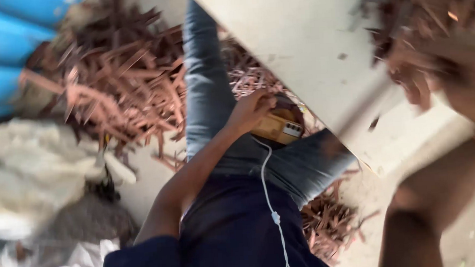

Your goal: Trimming excess material from leather straps using a handheld blade.

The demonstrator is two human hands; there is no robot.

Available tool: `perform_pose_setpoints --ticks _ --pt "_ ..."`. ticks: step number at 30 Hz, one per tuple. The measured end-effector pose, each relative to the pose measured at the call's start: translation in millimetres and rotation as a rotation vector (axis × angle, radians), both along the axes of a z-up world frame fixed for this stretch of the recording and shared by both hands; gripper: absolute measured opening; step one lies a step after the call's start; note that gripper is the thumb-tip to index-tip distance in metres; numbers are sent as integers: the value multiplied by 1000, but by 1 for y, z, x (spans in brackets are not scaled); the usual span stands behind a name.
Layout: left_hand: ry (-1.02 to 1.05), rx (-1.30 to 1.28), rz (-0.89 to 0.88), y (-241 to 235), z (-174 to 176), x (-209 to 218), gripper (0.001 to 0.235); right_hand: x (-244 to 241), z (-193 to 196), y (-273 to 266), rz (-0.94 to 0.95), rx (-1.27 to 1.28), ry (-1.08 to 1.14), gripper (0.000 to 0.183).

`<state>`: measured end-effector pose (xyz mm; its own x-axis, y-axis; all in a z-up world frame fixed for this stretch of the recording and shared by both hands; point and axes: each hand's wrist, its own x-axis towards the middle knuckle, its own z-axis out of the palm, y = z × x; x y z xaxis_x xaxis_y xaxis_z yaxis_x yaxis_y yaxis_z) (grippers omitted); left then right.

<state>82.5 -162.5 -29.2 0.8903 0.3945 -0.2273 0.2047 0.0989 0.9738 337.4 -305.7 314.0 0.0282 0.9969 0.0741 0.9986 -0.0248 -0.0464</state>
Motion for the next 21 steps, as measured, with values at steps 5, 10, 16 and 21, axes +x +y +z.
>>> perform_pose_setpoints --ticks 5,10,16,21 --pt "1 175 -226 -14 20 3 21 4 -133 55 -39 62 58 29" --pt "123 167 -215 -5 48 2 22 -31 -192 38 -248 428 446 36" --pt "-2 235 109 20 56 16 16 -107 -218 10 -858 407 390 27" --pt "-213 531 275 48 113 41 14 -86 -210 -3 -543 289 494 28"
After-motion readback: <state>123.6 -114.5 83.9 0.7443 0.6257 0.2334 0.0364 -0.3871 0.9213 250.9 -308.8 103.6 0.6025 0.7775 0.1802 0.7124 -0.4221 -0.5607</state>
